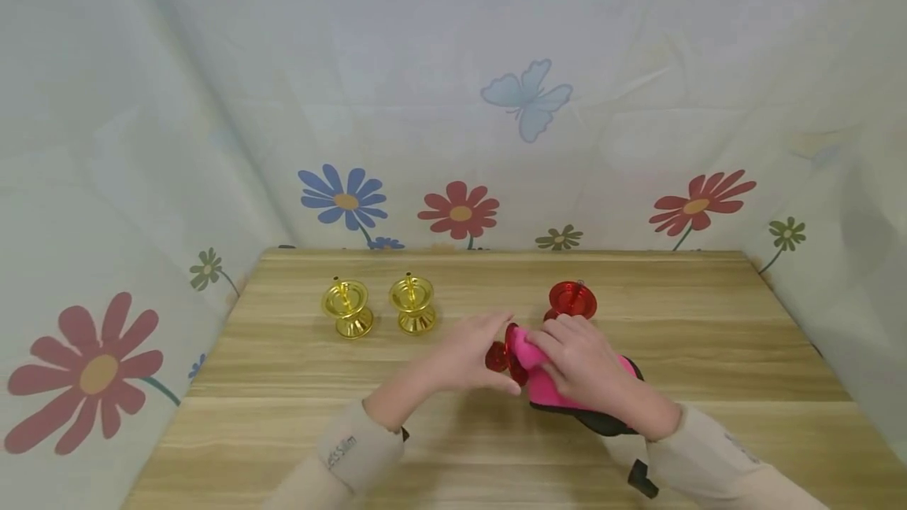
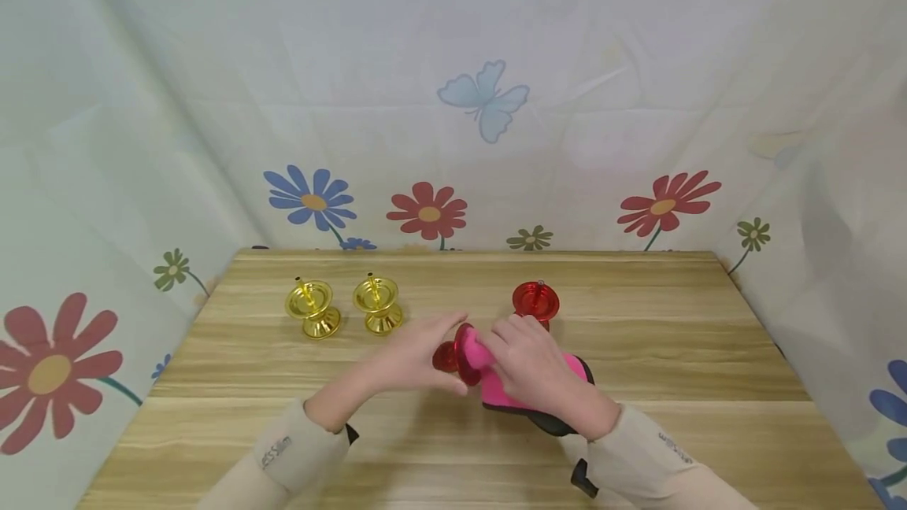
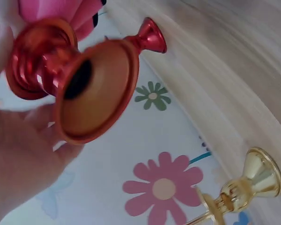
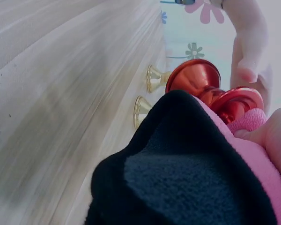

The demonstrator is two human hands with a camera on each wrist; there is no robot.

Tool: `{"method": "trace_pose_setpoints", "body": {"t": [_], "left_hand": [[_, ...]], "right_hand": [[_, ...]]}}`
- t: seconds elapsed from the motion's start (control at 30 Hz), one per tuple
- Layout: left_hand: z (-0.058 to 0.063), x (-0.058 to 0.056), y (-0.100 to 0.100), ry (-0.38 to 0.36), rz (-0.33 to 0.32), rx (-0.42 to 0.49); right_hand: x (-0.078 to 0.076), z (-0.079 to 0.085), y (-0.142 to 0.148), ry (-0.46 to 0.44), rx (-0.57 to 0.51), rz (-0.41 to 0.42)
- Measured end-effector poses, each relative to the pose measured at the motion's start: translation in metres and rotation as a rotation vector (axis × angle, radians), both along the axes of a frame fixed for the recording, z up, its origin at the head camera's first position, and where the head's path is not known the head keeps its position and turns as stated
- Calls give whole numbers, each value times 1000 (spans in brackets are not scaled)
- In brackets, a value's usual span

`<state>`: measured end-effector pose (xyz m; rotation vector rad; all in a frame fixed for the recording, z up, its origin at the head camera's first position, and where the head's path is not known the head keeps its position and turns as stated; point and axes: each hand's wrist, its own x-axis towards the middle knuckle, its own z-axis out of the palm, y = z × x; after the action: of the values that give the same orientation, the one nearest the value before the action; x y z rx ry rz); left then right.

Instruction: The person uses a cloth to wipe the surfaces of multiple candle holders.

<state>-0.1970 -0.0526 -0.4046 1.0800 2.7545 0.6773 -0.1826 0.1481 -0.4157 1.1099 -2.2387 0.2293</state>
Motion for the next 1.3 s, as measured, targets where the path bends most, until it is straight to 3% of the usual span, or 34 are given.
{"method": "trace_pose_setpoints", "body": {"t": [0.1,0.2,0.47,0.57,0.8,0.97,1.13,1.23,1.3], "left_hand": [[0,-4,-3,-89,-43,22],[-3,-4,-2,-112,-25,49],[-14,3,2,107,43,84],[-18,4,1,124,60,94],[-24,4,-7,34,179,191],[-23,4,-10,-36,273,351],[-25,6,-10,-96,283,471],[-26,8,-8,-135,274,513],[-26,9,-7,-165,279,537]], "right_hand": [[0,-1,-1,31,3,53],[1,-1,-2,4,8,34],[5,5,-2,-167,6,-127],[5,6,0,-234,-18,-139],[4,10,12,-481,-238,-180],[1,13,23,-738,-468,-194],[-2,14,28,-1012,-683,-146],[-2,15,29,-1108,-747,-101],[-1,15,28,-1132,-732,-76]]}}
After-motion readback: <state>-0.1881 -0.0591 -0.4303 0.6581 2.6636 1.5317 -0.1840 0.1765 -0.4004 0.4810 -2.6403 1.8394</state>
